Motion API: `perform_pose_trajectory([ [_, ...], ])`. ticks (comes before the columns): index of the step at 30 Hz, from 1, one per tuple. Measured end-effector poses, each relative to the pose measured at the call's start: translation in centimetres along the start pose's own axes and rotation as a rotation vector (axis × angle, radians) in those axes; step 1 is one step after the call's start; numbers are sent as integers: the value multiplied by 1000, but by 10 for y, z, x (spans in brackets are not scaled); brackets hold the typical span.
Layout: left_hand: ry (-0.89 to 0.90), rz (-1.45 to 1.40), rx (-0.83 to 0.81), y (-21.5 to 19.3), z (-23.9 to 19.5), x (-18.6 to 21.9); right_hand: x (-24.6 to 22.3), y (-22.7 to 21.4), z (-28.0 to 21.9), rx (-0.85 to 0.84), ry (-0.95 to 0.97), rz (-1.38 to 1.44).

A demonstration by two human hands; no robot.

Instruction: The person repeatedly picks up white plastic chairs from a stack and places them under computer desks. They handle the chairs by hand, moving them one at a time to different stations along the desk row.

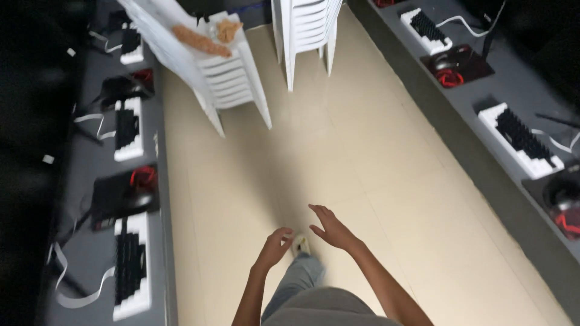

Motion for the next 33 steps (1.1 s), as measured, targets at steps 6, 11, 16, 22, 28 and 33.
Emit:
perform_pose_trajectory([
  [6, 117, -4, 43, -70, 167, 25, 28, -54, 126, 64, 50, 20],
  [11, 202, 69, -22, -117, 285, 57, 53, -99, 215, 89, 121, 17],
  [16, 211, 49, -23, -142, 400, 75, 100, -151, 305, 99, 169, 42],
  [22, 279, -14, 77, -135, 537, 49, 158, -226, 420, 59, 128, -25],
  [28, 100, -81, 1, -161, 657, 79, 197, -298, 544, 30, 53, -32],
  [33, 173, -161, 113, -187, 747, 91, 210, -347, 633, 27, 27, 50],
])
Point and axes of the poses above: each hand's wrist, its own z-axis towards the middle knuckle, its own y-axis out of the palm, x = y × z, the point moved 2 cm from there along z, towards the middle knuckle, and after that the axes turned 10 degrees about z, right-handed, at the moved point
